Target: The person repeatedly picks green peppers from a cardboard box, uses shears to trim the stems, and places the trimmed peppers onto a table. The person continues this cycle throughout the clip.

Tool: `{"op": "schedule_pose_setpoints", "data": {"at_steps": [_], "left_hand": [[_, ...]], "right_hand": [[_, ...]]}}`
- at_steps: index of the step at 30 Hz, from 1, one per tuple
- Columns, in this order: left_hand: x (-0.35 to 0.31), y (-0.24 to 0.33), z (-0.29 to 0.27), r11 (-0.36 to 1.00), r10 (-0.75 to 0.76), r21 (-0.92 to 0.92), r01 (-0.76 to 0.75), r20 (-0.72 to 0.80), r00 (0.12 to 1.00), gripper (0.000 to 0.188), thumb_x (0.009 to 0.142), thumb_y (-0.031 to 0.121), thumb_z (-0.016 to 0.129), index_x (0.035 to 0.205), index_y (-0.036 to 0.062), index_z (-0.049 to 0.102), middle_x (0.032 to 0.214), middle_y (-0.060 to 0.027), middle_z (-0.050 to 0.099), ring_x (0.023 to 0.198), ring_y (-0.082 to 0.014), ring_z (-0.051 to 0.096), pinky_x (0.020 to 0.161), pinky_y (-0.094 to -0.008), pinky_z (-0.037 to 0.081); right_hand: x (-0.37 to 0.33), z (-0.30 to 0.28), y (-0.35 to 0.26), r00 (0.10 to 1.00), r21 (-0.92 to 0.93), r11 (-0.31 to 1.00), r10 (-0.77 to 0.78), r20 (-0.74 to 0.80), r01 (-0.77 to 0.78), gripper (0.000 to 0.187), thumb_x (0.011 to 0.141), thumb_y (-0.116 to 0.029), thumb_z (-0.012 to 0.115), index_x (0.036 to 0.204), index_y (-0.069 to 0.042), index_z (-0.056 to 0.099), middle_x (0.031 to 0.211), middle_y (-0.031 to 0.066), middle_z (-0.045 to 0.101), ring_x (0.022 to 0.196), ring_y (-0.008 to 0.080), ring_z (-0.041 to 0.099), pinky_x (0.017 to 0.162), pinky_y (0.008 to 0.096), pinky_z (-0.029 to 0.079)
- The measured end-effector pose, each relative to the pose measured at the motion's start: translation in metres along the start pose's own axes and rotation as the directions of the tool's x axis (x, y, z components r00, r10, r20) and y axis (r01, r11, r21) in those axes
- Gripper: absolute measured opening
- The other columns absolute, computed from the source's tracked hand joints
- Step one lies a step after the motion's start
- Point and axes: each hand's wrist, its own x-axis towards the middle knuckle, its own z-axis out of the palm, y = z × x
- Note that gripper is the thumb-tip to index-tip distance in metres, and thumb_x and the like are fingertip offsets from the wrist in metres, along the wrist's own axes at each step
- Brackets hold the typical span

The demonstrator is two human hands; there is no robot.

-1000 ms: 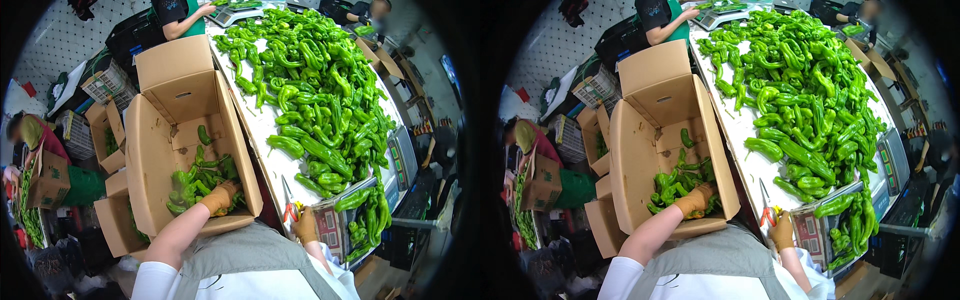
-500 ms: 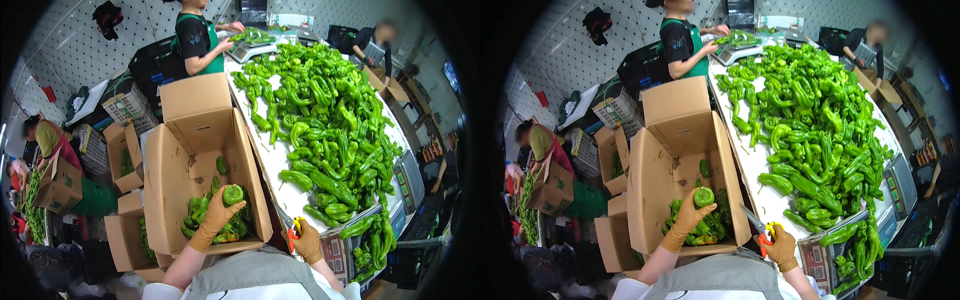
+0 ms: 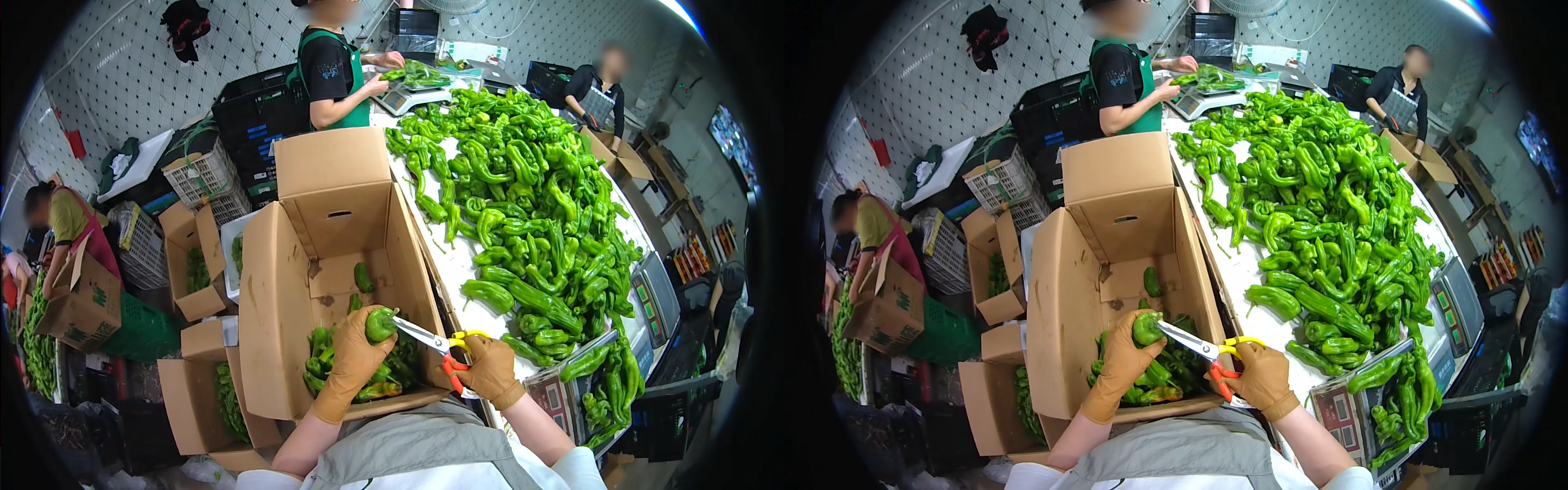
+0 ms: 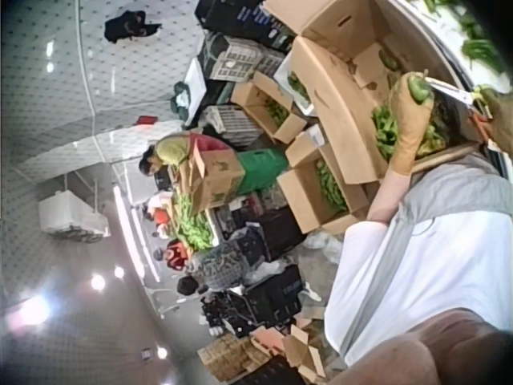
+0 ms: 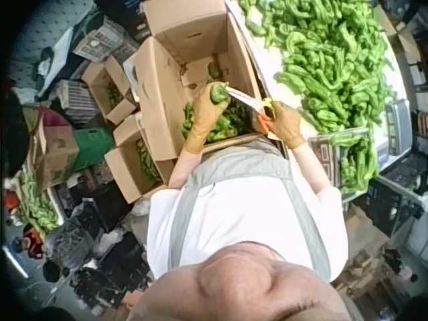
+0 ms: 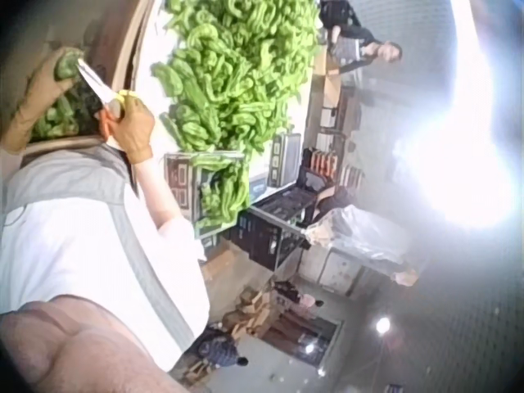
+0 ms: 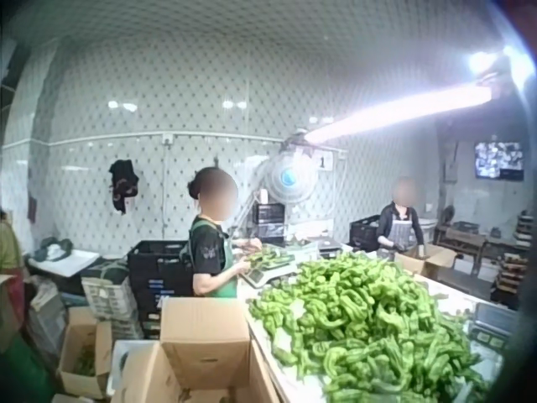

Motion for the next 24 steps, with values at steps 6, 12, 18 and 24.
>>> {"op": "schedule_pose_setpoints", "data": {"at_steps": [6, 12, 18, 24], "left_hand": [[-0.002, -0.004, -0.01, 0.994, -0.05, -0.091, 0.064, 0.149, 0.988, 0.039, 0.064, 0.012, 0.077, 0.099, 0.0056, 0.061, 0.087, -0.0085, 0.065, 0.08, -0.0221, 0.063, 0.073, -0.0307, 0.049], [-0.008, 0.007, -0.003, 0.23, -0.215, -0.878, 0.419, 0.374, 0.902, 0.042, 0.08, 0.008, 0.067, 0.119, 0.0055, 0.05, 0.111, -0.0102, 0.058, 0.104, -0.0259, 0.057, 0.091, -0.0375, 0.047], [-0.018, 0.012, 0.032, -0.19, -0.242, -0.945, 0.266, 0.308, 0.92, 0.047, 0.084, 0.0, 0.06, 0.126, 0.0086, 0.042, 0.123, -0.0134, 0.051, 0.119, -0.027, 0.048, 0.102, -0.0392, 0.04], [-0.016, 0.007, 0.038, -0.043, -0.321, -0.97, 0.241, 0.242, 0.915, 0.044, 0.086, 0.011, 0.061, 0.127, 0.011, 0.045, 0.12, -0.0124, 0.054, 0.114, -0.0282, 0.051, 0.096, -0.043, 0.045]], "right_hand": [[-0.009, 0.003, 0.006, 0.995, 0.071, 0.997, -0.017, 0.102, 0.009, 0.041, 0.068, -0.043, 0.075, 0.08, -0.005, 0.064, 0.052, 0.0088, 0.054, 0.045, 0.0226, 0.052, 0.045, 0.0335, 0.041], [0.008, 0.001, -0.002, 0.844, 0.698, 0.475, 0.275, 0.46, -0.535, 0.036, 0.086, -0.033, 0.062, 0.081, 0.002, 0.059, 0.064, 0.0033, 0.056, 0.058, 0.0114, 0.054, 0.054, 0.0264, 0.043], [0.037, 0.022, -0.005, 0.827, 0.827, -0.121, 0.069, 0.558, -0.549, 0.023, 0.09, -0.022, 0.057, 0.1, -0.003, 0.048, 0.082, 0.0112, 0.059, 0.063, 0.0212, 0.064, 0.053, 0.03, 0.054], [0.046, 0.032, 0.012, 0.984, 0.979, 0.115, 0.071, 0.163, -0.17, 0.025, 0.082, -0.005, 0.066, 0.094, -0.006, 0.044, 0.087, 0.003, 0.049, 0.076, 0.0134, 0.057, 0.057, 0.029, 0.056]]}}
